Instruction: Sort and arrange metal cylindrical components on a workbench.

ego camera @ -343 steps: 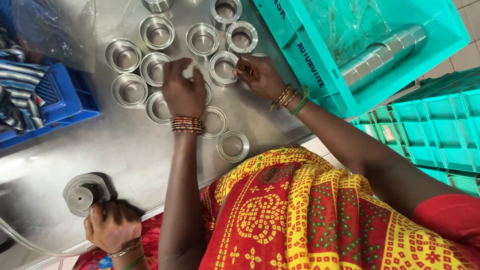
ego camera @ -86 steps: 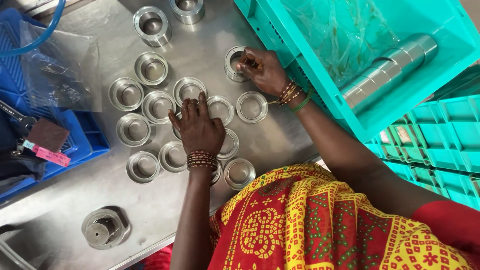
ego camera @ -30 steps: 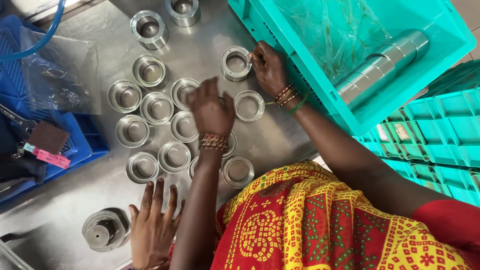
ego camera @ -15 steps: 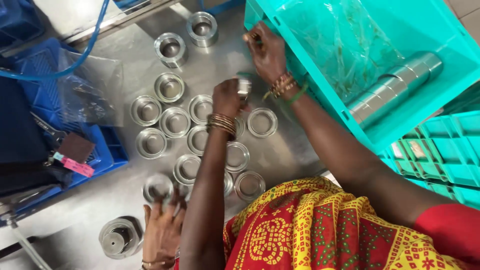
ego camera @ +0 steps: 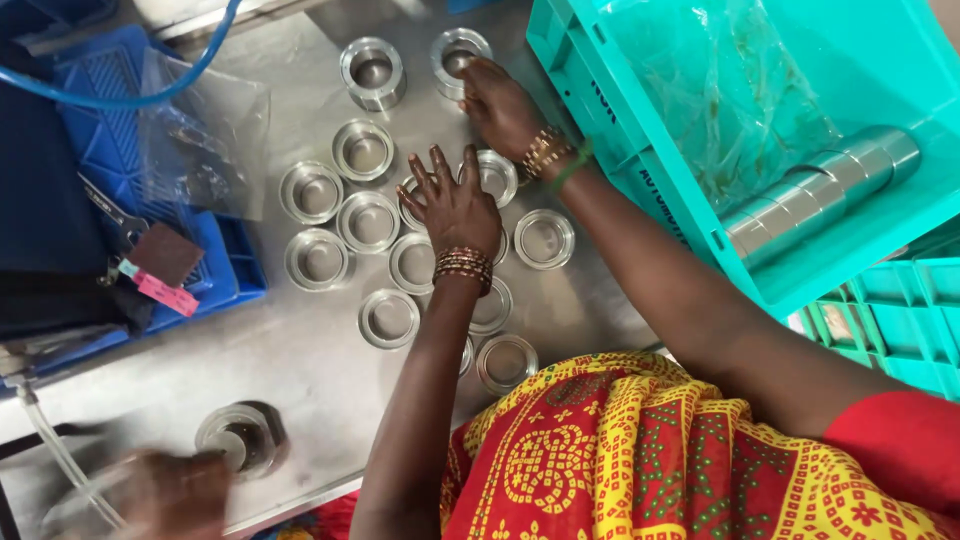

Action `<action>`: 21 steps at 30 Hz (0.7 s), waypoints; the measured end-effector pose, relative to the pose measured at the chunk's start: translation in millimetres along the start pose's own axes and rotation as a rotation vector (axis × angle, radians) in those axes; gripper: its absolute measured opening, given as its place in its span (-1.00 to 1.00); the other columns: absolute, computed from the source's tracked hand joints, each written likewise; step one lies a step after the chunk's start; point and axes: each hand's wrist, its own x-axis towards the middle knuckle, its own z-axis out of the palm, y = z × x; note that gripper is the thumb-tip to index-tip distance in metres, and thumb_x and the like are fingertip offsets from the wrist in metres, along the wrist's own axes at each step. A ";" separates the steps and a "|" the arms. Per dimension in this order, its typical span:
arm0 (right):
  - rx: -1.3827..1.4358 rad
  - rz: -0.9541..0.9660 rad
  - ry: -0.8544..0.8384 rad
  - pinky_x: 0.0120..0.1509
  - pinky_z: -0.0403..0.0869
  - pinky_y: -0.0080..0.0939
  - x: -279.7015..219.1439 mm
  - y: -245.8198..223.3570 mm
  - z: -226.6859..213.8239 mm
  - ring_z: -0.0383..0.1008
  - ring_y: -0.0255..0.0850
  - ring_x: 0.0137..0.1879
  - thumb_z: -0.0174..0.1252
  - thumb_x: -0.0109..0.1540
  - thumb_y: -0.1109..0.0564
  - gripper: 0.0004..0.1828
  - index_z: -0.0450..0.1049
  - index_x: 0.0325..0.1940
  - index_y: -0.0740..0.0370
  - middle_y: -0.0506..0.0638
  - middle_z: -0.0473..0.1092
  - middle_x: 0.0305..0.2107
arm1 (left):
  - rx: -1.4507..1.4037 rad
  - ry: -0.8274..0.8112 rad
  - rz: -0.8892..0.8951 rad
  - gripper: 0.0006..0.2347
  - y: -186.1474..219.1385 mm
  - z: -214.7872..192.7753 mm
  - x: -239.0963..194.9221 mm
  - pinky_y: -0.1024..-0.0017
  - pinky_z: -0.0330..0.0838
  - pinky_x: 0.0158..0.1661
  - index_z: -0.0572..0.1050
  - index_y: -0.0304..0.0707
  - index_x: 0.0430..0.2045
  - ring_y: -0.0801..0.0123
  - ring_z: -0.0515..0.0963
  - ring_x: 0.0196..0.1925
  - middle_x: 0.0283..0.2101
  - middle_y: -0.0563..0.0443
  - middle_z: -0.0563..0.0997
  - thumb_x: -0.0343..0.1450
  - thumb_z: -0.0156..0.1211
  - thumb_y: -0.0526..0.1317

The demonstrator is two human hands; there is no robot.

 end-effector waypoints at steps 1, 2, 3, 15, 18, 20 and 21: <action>0.014 0.061 -0.010 0.21 0.41 0.15 -10.5 -9.7 -5.4 0.40 0.23 0.04 0.23 0.25 0.30 -0.75 0.39 -0.02 0.38 0.27 0.37 -0.21 | -0.023 0.005 0.007 -0.44 -1.7 -1.3 -4.1 -0.35 -0.36 0.36 0.28 0.01 0.31 -0.25 -0.19 0.54 0.49 -0.28 0.06 0.33 0.13 -0.18; 0.026 0.124 -0.015 0.20 0.41 0.14 -20.9 -19.0 -11.9 0.40 0.21 0.00 0.23 0.27 0.29 -0.74 0.39 0.01 0.39 0.25 0.35 -0.26 | -0.044 0.010 0.019 -0.40 -3.0 -2.9 -7.3 -0.34 -0.38 0.37 0.24 0.02 0.36 -0.23 -0.19 0.54 0.49 -0.30 0.05 0.33 0.14 -0.16; 0.027 0.126 -0.018 0.20 0.41 0.14 -30.0 -26.9 -15.5 0.40 0.21 0.00 0.23 0.27 0.29 -0.74 0.39 0.01 0.39 0.25 0.35 -0.26 | -0.044 0.008 0.017 -0.40 -3.8 -2.9 -11.1 -0.34 -0.38 0.37 0.24 0.02 0.36 -0.23 -0.19 0.54 0.49 -0.30 0.05 0.33 0.14 -0.16; 0.652 0.515 0.143 -0.09 0.50 -0.28 -76.6 -28.5 -50.2 0.52 -0.39 -0.16 0.19 0.39 0.20 -0.90 0.46 -0.11 0.30 -0.05 0.54 -0.25 | -0.019 -0.023 0.040 -0.41 1.2 -9.5 -20.7 -0.33 -0.35 0.37 0.25 -0.01 0.35 -0.14 -0.18 0.56 0.50 -0.15 0.12 0.34 0.16 -0.13; 0.428 0.509 0.066 -0.11 0.49 -0.28 -69.8 -37.9 -52.5 0.50 -0.35 -0.21 0.24 0.36 0.23 -0.92 0.50 -0.17 0.30 -0.03 0.53 -0.33 | -0.015 -0.011 0.041 -0.42 0.5 -8.9 -22.1 -0.32 -0.35 0.38 0.26 -0.02 0.36 -0.13 -0.18 0.57 0.49 -0.16 0.14 0.35 0.15 -0.13; 0.379 0.424 0.017 -0.06 0.50 -0.28 -65.1 -41.4 -55.9 0.52 -0.36 -0.18 0.21 0.35 0.24 -0.92 0.46 -0.17 0.31 -0.04 0.52 -0.30 | -0.026 0.006 0.046 -0.42 -0.4 -8.8 -22.2 -0.31 -0.36 0.38 0.27 -0.04 0.36 -0.13 -0.17 0.57 0.48 -0.17 0.16 0.35 0.15 -0.13; 0.378 0.423 0.017 -0.06 0.50 -0.28 -63.8 -44.5 -56.7 0.52 -0.36 -0.18 0.21 0.35 0.24 -0.92 0.46 -0.17 0.31 -0.04 0.52 -0.30 | -0.026 0.007 0.047 -0.42 -0.8 -9.6 -21.6 -0.31 -0.36 0.38 0.27 -0.04 0.36 -0.13 -0.17 0.57 0.48 -0.17 0.16 0.35 0.15 -0.13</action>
